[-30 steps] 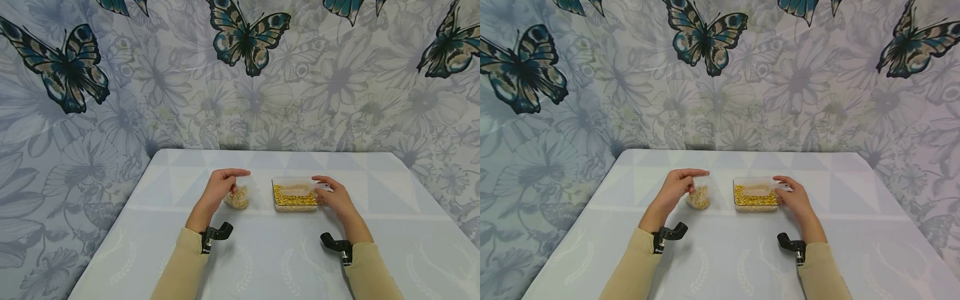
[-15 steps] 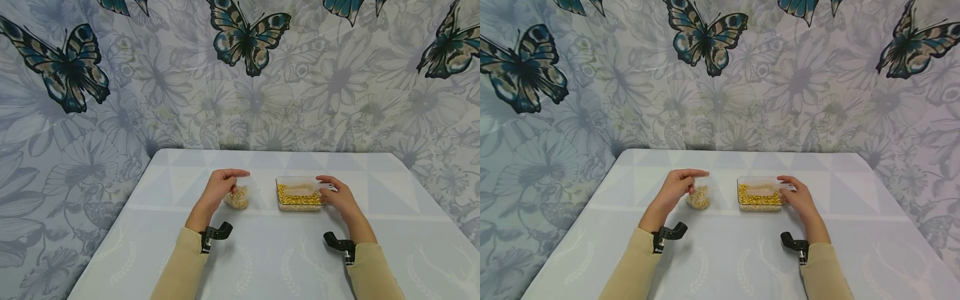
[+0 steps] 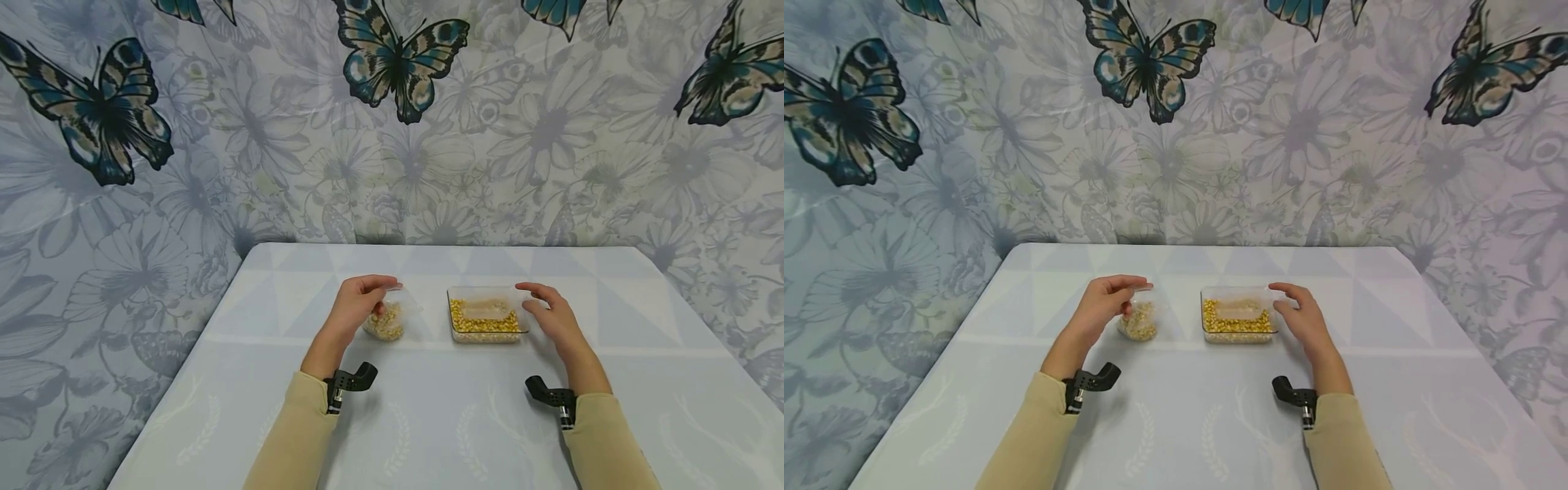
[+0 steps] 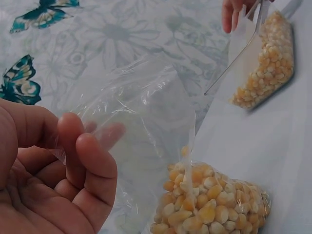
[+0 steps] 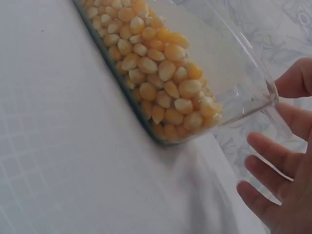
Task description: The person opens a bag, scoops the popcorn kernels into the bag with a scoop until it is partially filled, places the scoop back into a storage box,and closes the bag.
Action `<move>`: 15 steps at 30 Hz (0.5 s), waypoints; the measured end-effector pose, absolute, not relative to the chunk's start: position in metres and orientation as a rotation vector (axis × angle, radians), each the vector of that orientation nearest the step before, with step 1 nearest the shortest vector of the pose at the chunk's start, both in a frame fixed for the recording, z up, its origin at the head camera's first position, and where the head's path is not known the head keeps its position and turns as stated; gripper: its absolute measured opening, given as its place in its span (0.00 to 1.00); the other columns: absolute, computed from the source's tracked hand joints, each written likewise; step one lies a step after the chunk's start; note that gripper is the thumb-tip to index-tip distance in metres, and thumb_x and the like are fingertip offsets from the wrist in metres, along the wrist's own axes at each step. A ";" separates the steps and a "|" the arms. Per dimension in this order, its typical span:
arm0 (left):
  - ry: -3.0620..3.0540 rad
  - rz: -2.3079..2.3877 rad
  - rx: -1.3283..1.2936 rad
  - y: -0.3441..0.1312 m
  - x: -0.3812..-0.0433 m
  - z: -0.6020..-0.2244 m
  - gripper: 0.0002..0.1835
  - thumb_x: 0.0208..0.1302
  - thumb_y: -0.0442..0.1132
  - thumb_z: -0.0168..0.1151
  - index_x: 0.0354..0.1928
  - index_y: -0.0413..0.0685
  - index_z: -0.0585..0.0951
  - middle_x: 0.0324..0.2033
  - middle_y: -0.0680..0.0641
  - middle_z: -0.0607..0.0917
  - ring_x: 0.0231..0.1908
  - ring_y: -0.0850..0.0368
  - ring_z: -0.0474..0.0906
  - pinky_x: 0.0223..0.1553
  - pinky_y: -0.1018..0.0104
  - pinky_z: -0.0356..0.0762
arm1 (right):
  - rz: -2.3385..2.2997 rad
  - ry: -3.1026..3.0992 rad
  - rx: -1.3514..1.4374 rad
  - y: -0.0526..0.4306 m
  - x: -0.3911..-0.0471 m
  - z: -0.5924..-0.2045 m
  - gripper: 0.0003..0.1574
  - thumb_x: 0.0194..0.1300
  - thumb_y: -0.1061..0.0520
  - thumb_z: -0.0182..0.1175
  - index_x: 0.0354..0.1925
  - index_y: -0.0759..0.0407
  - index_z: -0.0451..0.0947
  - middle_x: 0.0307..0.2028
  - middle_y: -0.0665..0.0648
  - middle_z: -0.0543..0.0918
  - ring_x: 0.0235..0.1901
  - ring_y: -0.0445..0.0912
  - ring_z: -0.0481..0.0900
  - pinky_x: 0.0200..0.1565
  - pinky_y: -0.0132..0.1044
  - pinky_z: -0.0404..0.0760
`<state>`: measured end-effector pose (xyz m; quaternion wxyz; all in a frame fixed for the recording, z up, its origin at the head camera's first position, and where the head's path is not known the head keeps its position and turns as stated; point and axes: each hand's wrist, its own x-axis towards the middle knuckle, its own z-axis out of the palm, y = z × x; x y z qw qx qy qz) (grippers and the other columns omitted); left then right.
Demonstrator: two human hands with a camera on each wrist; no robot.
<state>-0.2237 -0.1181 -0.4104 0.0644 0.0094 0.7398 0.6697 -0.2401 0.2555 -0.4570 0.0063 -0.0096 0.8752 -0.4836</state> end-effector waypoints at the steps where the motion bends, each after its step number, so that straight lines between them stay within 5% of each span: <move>1: 2.230 2.028 0.015 -0.119 -0.223 -0.410 0.15 0.73 0.35 0.55 0.56 0.45 0.85 0.55 0.44 0.86 0.22 0.62 0.74 0.30 0.68 0.75 | -1.503 2.770 -0.033 0.254 -0.241 -0.456 0.28 0.75 0.56 0.49 0.70 0.57 0.68 0.74 0.68 0.59 0.73 0.66 0.55 0.67 0.67 0.58; 8: 2.198 2.059 -0.028 -0.120 -0.224 -0.411 0.14 0.73 0.36 0.56 0.54 0.45 0.86 0.51 0.43 0.88 0.20 0.63 0.75 0.30 0.68 0.77 | -1.579 2.954 -0.082 0.234 -0.239 -0.444 0.23 0.72 0.57 0.54 0.62 0.61 0.77 0.72 0.67 0.62 0.75 0.69 0.47 0.68 0.72 0.49; 15: 2.201 2.073 -0.033 -0.118 -0.226 -0.412 0.13 0.73 0.36 0.55 0.51 0.46 0.87 0.50 0.42 0.88 0.19 0.61 0.75 0.28 0.68 0.76 | -1.541 3.077 -0.389 0.199 -0.232 -0.435 0.17 0.70 0.58 0.58 0.55 0.60 0.81 0.65 0.66 0.72 0.69 0.65 0.60 0.65 0.67 0.56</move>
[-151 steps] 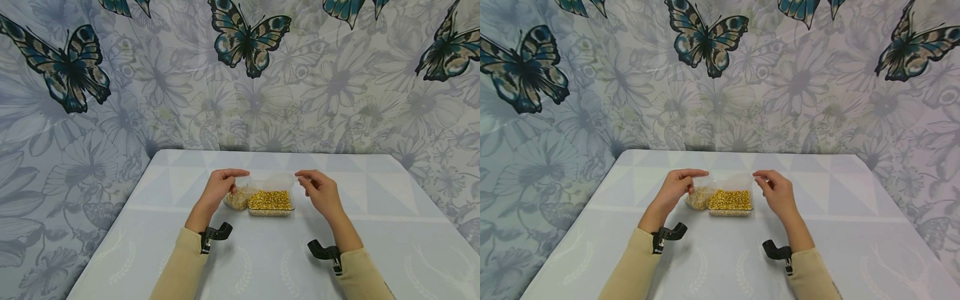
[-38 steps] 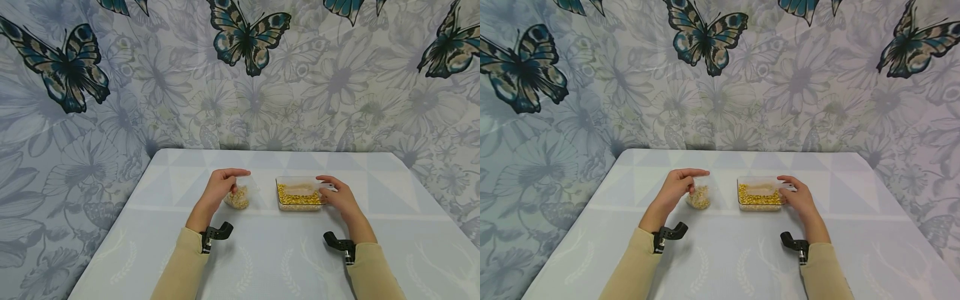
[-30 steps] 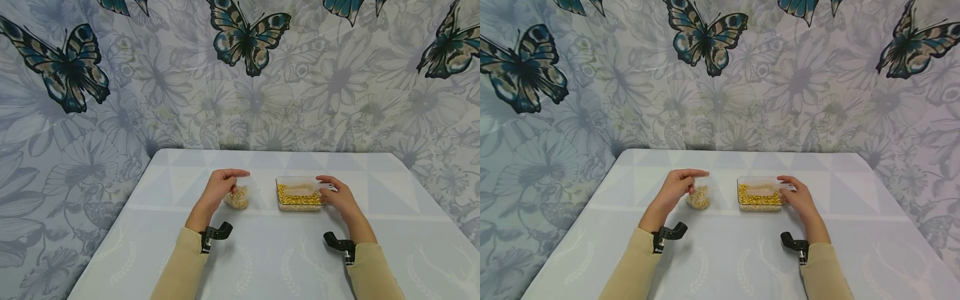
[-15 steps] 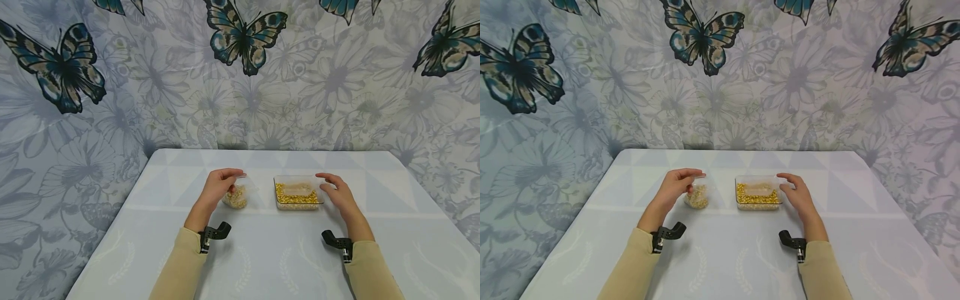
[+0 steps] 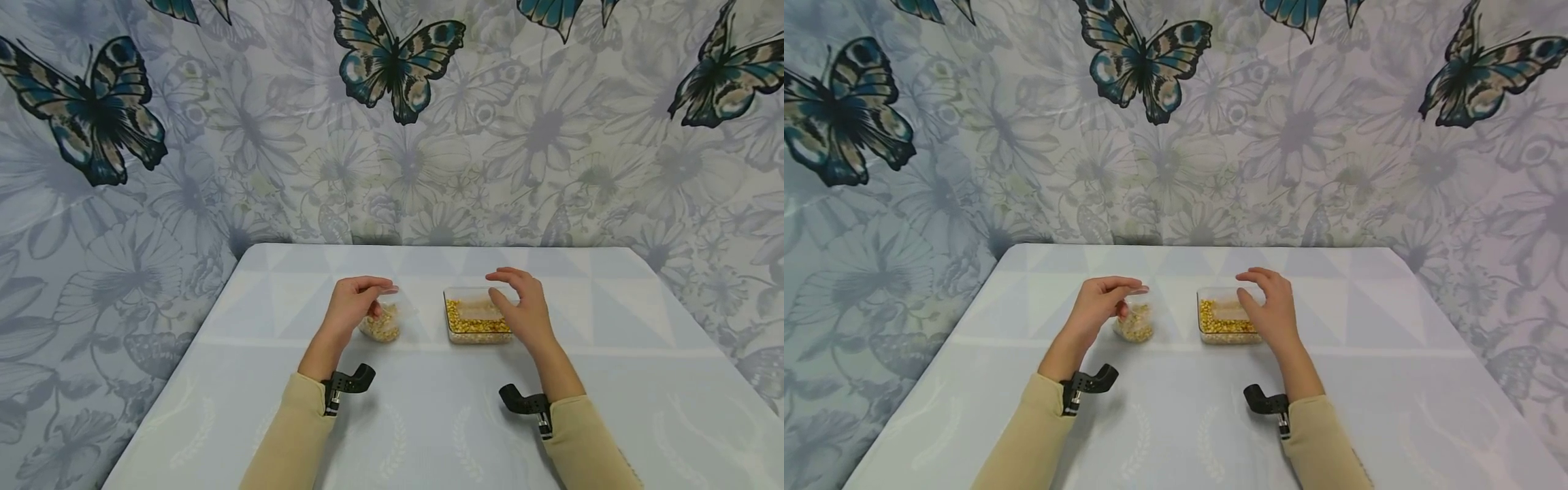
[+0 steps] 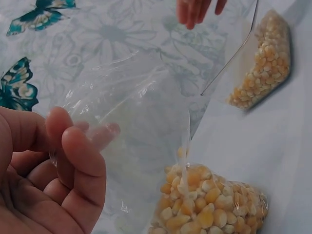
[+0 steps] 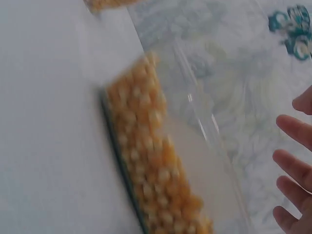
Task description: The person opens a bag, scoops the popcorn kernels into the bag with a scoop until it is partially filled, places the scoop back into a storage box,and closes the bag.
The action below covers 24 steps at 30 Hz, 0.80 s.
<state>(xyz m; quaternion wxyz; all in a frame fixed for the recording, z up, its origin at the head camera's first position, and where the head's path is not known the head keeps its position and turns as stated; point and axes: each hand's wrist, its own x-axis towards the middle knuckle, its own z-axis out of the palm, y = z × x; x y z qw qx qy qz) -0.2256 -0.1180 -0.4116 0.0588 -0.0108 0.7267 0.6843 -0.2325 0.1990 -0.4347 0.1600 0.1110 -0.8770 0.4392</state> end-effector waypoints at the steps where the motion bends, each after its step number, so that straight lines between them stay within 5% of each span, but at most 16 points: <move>1: 2.203 2.075 -0.030 -0.117 -0.226 -0.411 0.13 0.73 0.36 0.55 0.51 0.46 0.87 0.49 0.42 0.89 0.19 0.61 0.74 0.27 0.69 0.76 | 1.239 -2.505 0.367 0.193 -0.231 -0.433 0.17 0.70 0.58 0.60 0.54 0.60 0.82 0.64 0.65 0.74 0.67 0.64 0.62 0.65 0.66 0.57; 8: 2.234 2.065 0.013 -0.113 -0.221 -0.407 0.13 0.73 0.35 0.54 0.50 0.46 0.87 0.48 0.43 0.89 0.18 0.61 0.73 0.25 0.70 0.75 | 1.100 -2.546 0.692 0.155 -0.212 -0.423 0.19 0.63 0.54 0.69 0.53 0.53 0.83 0.55 0.55 0.82 0.59 0.55 0.72 0.60 0.57 0.70; 17: 2.212 2.049 0.095 -0.102 -0.217 -0.404 0.13 0.74 0.37 0.53 0.48 0.48 0.88 0.46 0.46 0.90 0.19 0.61 0.75 0.27 0.69 0.78 | 1.062 -2.520 1.021 0.137 -0.200 -0.419 0.26 0.62 0.55 0.69 0.59 0.43 0.80 0.53 0.48 0.80 0.53 0.46 0.78 0.53 0.46 0.81; 24: 2.175 2.039 0.119 -0.092 -0.213 -0.403 0.13 0.74 0.37 0.55 0.48 0.47 0.88 0.47 0.46 0.90 0.18 0.61 0.75 0.27 0.69 0.79 | 1.018 -2.464 1.130 0.135 -0.199 -0.420 0.14 0.60 0.59 0.71 0.46 0.49 0.86 0.48 0.50 0.81 0.48 0.44 0.80 0.47 0.40 0.82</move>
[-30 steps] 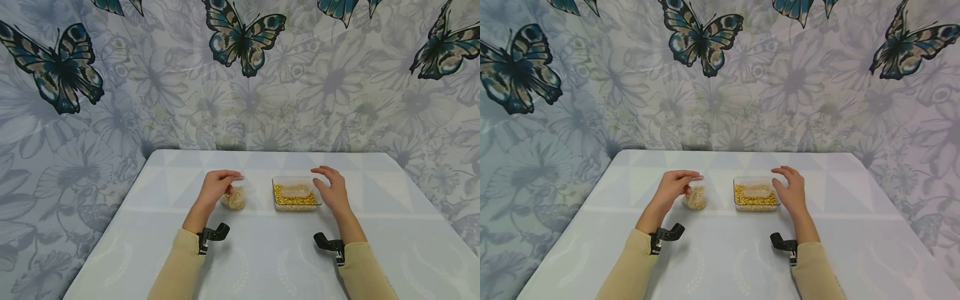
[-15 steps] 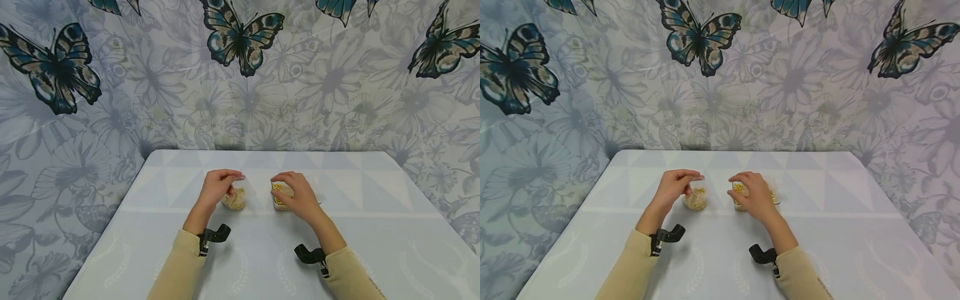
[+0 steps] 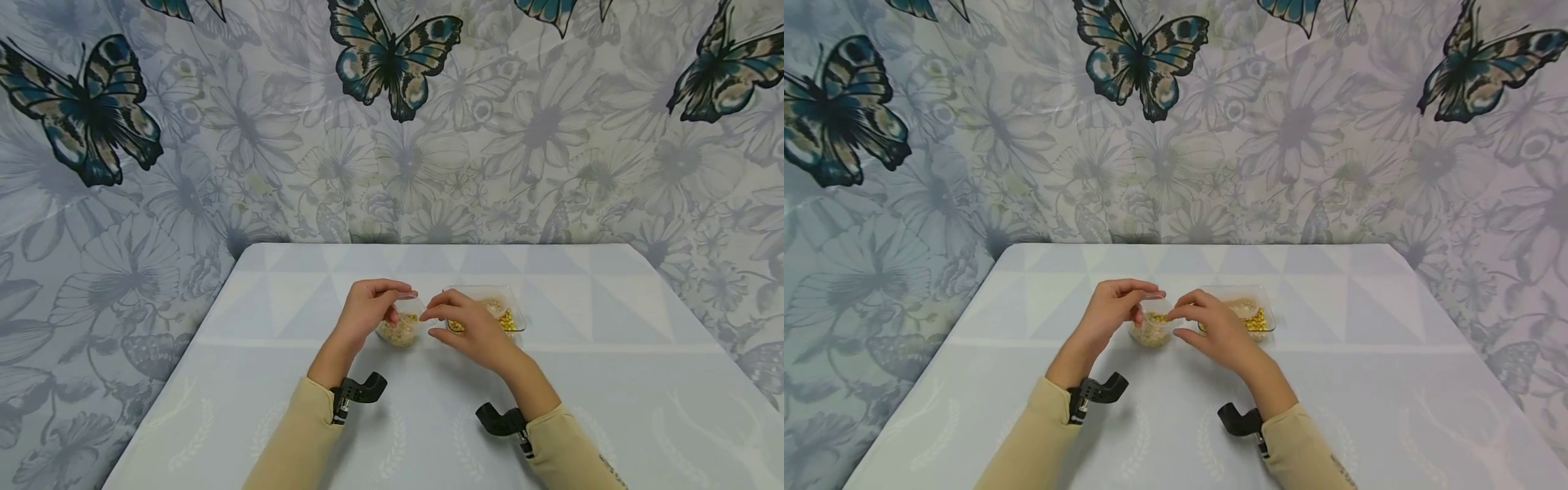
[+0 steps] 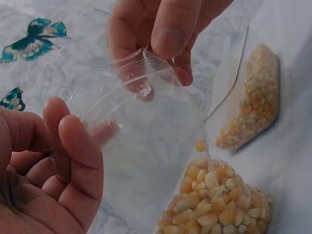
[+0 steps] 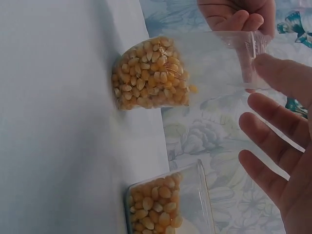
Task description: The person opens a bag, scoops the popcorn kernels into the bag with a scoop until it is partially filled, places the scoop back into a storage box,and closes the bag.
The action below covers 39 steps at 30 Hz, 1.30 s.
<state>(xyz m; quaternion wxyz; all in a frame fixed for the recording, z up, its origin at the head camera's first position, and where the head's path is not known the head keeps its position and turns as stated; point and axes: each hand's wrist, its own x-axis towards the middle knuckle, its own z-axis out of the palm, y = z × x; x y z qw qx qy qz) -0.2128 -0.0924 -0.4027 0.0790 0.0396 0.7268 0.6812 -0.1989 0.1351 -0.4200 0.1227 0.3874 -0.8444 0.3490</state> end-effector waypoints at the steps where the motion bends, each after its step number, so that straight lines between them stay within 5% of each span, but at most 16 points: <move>1: 2.172 2.038 0.121 -0.091 -0.212 -0.402 0.12 0.73 0.37 0.55 0.48 0.46 0.88 0.47 0.46 0.90 0.18 0.62 0.75 0.27 0.69 0.79 | 1.009 -2.465 1.114 0.136 -0.199 -0.420 0.12 0.59 0.59 0.71 0.43 0.49 0.86 0.46 0.49 0.81 0.46 0.43 0.80 0.46 0.39 0.82; 8: 2.149 2.016 0.120 -0.085 -0.210 -0.402 0.12 0.73 0.37 0.55 0.47 0.47 0.88 0.46 0.47 0.90 0.18 0.62 0.76 0.27 0.69 0.80 | 1.007 -2.459 1.057 0.143 -0.199 -0.415 0.09 0.57 0.65 0.72 0.35 0.53 0.84 0.38 0.48 0.83 0.34 0.40 0.81 0.38 0.37 0.83; 17: 2.112 1.978 0.189 -0.083 -0.207 -0.397 0.14 0.73 0.36 0.55 0.52 0.40 0.86 0.47 0.44 0.90 0.19 0.61 0.79 0.31 0.66 0.83 | 1.061 -2.419 0.990 0.163 -0.202 -0.408 0.10 0.57 0.63 0.71 0.37 0.51 0.87 0.34 0.44 0.88 0.35 0.36 0.83 0.39 0.34 0.83; 26: 2.280 1.707 0.411 -0.092 -0.210 -0.403 0.16 0.69 0.44 0.63 0.56 0.50 0.84 0.51 0.49 0.88 0.24 0.53 0.76 0.36 0.57 0.79 | 1.110 -2.452 0.964 0.171 -0.205 -0.410 0.08 0.59 0.61 0.70 0.37 0.49 0.87 0.35 0.46 0.88 0.36 0.39 0.85 0.37 0.33 0.82; 32: 2.484 1.506 0.474 -0.095 -0.211 -0.412 0.10 0.65 0.44 0.68 0.47 0.55 0.88 0.44 0.51 0.87 0.21 0.48 0.73 0.24 0.65 0.66 | 1.153 -2.454 0.942 0.172 -0.205 -0.413 0.06 0.61 0.60 0.69 0.37 0.50 0.87 0.36 0.48 0.89 0.33 0.38 0.84 0.33 0.33 0.81; 34: 2.523 1.487 0.453 -0.095 -0.210 -0.411 0.08 0.64 0.44 0.68 0.43 0.56 0.90 0.41 0.51 0.87 0.22 0.51 0.74 0.24 0.65 0.67 | 1.157 -2.441 0.941 0.172 -0.206 -0.414 0.06 0.61 0.60 0.69 0.38 0.51 0.88 0.36 0.48 0.89 0.33 0.38 0.84 0.32 0.33 0.81; 39: 2.581 1.458 0.416 -0.094 -0.209 -0.405 0.06 0.63 0.45 0.69 0.38 0.54 0.91 0.36 0.53 0.88 0.30 0.38 0.79 0.27 0.63 0.72 | 1.151 -2.406 0.931 0.174 -0.208 -0.412 0.08 0.60 0.62 0.69 0.37 0.51 0.88 0.36 0.49 0.89 0.33 0.39 0.84 0.32 0.34 0.81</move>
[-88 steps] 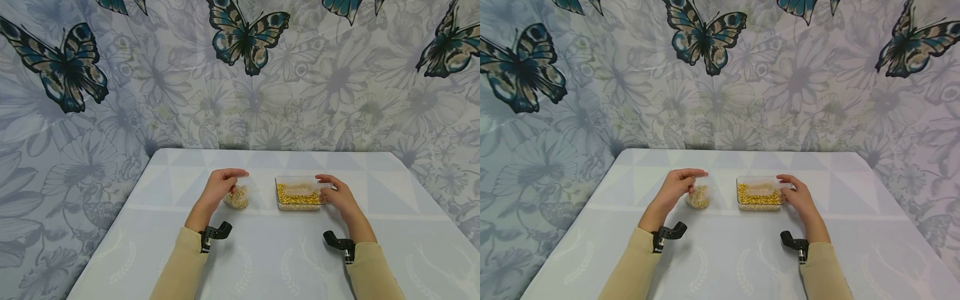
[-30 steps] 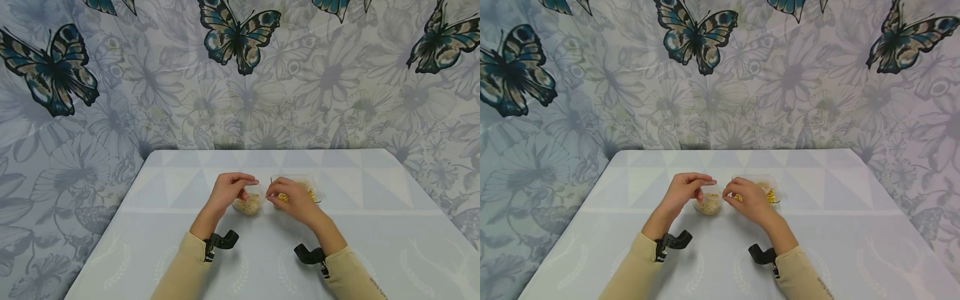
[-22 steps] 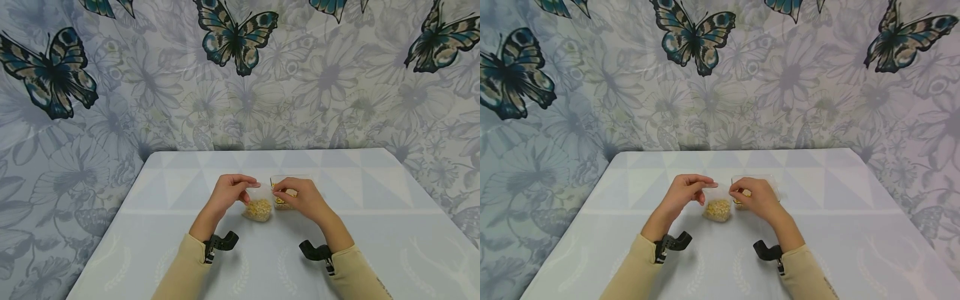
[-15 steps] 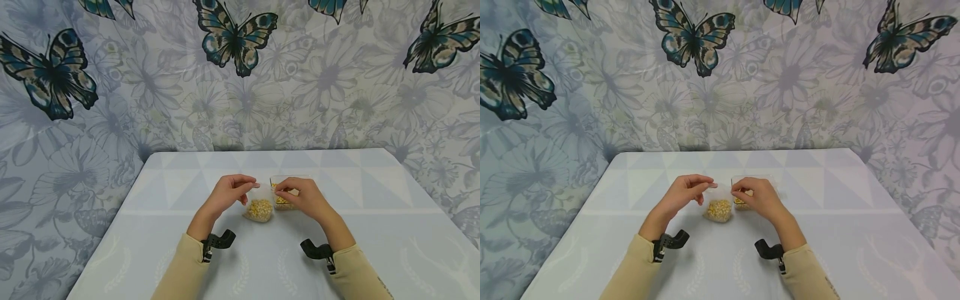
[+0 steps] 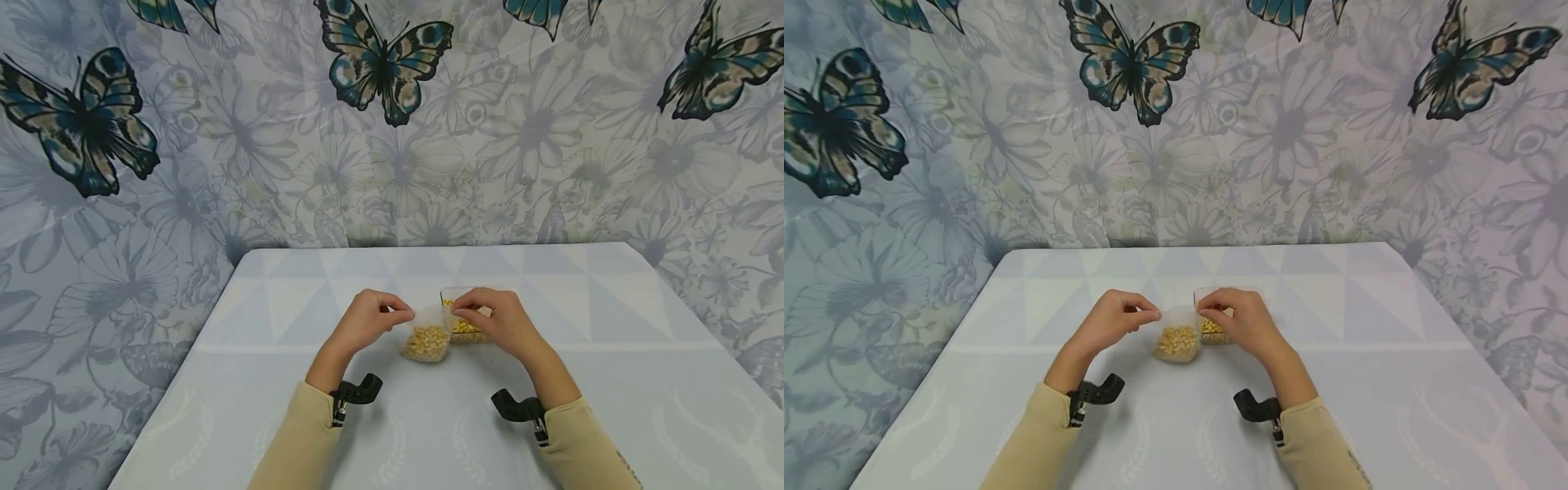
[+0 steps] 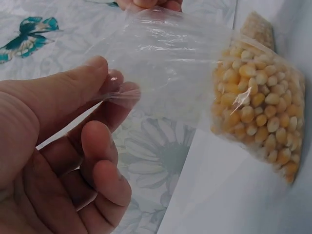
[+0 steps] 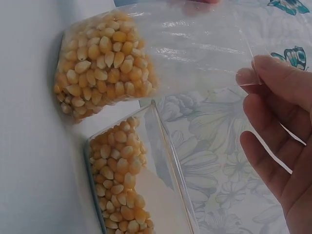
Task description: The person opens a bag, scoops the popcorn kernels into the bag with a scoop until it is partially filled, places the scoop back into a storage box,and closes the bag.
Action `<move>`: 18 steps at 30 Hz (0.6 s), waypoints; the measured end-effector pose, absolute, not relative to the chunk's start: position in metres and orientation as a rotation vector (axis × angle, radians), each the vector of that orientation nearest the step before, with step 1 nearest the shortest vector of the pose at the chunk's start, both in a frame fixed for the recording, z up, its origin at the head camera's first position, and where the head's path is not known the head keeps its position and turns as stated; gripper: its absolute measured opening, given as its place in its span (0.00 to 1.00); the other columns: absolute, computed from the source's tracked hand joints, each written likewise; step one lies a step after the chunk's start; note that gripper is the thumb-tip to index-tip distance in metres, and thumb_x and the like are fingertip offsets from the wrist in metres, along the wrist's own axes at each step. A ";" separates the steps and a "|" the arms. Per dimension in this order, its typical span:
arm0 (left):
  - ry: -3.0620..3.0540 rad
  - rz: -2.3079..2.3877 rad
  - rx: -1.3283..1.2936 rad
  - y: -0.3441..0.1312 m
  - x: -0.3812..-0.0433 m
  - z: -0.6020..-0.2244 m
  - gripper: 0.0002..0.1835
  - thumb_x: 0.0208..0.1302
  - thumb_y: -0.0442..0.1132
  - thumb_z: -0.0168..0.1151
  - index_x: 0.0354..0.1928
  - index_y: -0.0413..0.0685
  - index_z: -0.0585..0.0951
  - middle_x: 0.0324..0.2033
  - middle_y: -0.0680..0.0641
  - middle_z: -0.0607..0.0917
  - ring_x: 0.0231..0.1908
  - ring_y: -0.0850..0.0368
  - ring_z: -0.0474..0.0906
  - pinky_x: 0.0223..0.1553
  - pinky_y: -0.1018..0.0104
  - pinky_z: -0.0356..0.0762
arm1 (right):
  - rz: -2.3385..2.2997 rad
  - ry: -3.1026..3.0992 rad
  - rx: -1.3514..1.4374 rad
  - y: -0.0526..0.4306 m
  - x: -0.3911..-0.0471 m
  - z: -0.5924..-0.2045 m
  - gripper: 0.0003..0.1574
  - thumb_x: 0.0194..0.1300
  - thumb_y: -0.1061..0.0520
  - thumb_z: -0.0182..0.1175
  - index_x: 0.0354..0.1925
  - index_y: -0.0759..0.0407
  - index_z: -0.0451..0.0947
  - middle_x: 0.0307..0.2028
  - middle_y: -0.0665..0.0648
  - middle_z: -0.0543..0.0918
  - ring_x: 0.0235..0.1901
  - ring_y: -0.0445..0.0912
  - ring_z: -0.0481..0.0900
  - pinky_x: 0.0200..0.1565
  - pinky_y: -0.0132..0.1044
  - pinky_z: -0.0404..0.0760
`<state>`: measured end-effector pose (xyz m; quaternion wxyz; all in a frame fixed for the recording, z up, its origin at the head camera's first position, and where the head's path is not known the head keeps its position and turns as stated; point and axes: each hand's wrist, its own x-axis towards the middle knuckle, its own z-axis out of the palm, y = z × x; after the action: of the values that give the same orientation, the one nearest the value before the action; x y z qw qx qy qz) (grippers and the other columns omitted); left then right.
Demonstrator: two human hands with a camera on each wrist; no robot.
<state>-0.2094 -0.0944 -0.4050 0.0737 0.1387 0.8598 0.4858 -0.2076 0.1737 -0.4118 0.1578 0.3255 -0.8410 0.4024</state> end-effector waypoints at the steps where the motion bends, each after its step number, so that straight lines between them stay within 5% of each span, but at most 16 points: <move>1: 2.592 1.446 0.423 -0.095 -0.209 -0.404 0.06 0.63 0.45 0.69 0.37 0.54 0.91 0.36 0.54 0.88 0.30 0.39 0.79 0.27 0.63 0.73 | 1.139 -2.396 0.931 0.174 -0.208 -0.412 0.08 0.59 0.62 0.70 0.37 0.50 0.88 0.36 0.50 0.89 0.33 0.40 0.84 0.33 0.34 0.82; 8: 2.671 1.361 0.554 -0.097 -0.206 -0.399 0.03 0.62 0.45 0.70 0.34 0.59 0.90 0.34 0.56 0.88 0.24 0.56 0.74 0.26 0.65 0.71 | 1.142 -2.330 0.916 0.178 -0.211 -0.412 0.13 0.53 0.67 0.72 0.35 0.51 0.89 0.32 0.48 0.86 0.33 0.39 0.81 0.31 0.27 0.77; 18: 2.699 1.345 0.550 -0.095 -0.206 -0.401 0.03 0.63 0.44 0.69 0.34 0.58 0.90 0.34 0.56 0.87 0.22 0.58 0.72 0.24 0.67 0.69 | 1.204 -2.493 0.795 0.182 -0.211 -0.414 0.17 0.60 0.62 0.69 0.48 0.51 0.86 0.36 0.50 0.86 0.35 0.40 0.83 0.34 0.34 0.81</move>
<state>-0.2062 -0.0951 -0.4009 0.0381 0.1794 0.8798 0.4385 -0.2112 0.1817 -0.4141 0.1303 0.2737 -0.8582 0.4143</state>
